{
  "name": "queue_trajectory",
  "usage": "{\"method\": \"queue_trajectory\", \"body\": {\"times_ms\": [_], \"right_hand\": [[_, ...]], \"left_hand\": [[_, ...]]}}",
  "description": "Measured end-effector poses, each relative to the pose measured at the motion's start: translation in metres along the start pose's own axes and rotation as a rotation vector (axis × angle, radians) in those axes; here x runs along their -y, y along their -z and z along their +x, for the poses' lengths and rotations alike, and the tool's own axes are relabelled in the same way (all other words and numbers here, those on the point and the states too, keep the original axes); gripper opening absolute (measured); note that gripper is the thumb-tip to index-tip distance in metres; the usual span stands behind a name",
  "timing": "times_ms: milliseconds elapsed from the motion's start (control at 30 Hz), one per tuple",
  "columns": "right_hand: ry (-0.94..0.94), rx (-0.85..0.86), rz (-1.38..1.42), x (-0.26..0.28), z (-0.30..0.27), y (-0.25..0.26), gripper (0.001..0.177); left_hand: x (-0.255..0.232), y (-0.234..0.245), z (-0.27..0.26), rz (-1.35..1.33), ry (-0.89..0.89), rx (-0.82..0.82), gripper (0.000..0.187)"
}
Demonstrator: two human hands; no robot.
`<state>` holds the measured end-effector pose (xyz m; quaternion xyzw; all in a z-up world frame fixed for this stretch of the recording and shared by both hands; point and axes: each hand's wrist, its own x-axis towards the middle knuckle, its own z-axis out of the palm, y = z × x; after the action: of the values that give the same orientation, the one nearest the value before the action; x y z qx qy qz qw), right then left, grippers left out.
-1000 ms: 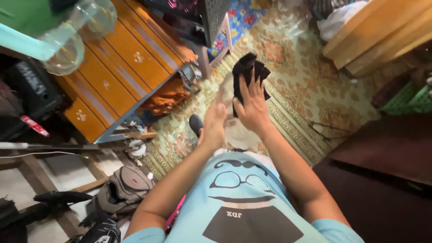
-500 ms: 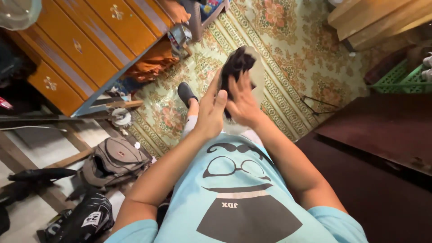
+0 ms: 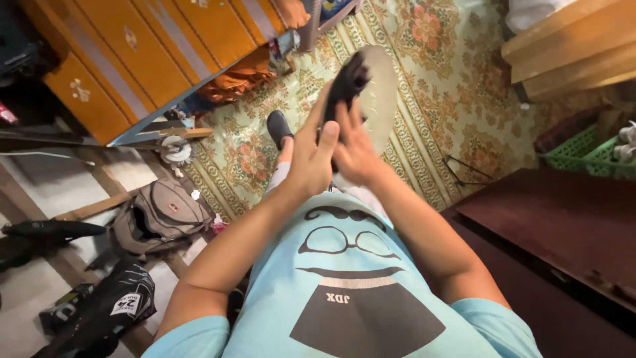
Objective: Wiping and cleaning plastic plates using a black cloth.
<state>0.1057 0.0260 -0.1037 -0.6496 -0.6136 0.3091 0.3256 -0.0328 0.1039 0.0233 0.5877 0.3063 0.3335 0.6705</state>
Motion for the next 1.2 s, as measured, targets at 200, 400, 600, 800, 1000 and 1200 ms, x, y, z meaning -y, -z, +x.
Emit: {"method": "queue_trajectory", "body": {"times_ms": [200,400,600,800,1000,1200], "right_hand": [[-0.031,-0.123,-0.129,0.029,0.049,0.036,0.071],[0.016,0.054,0.365,0.073,0.030,0.026,0.070],[0.207,-0.225,-0.135,-0.004,0.067,0.028,0.072],[0.040,-0.288,-0.145,0.044,0.052,0.070,0.071],[0.059,-0.105,0.199,0.061,-0.002,0.057,0.074],[0.102,-0.398,-0.278,0.040,0.003,0.106,0.076]], "left_hand": [[-0.011,0.022,0.018,0.070,-0.024,-0.029,0.085],[-0.019,0.028,0.036,0.161,-0.006,-0.114,0.083],[-0.020,0.003,0.039,0.135,-0.129,-0.018,0.082],[-0.036,-0.003,0.045,0.130,-0.148,-0.003,0.088],[-0.029,-0.022,0.030,0.138,-0.226,-0.012,0.083],[-0.045,-0.061,-0.008,-0.036,-0.122,0.073,0.092]]}}
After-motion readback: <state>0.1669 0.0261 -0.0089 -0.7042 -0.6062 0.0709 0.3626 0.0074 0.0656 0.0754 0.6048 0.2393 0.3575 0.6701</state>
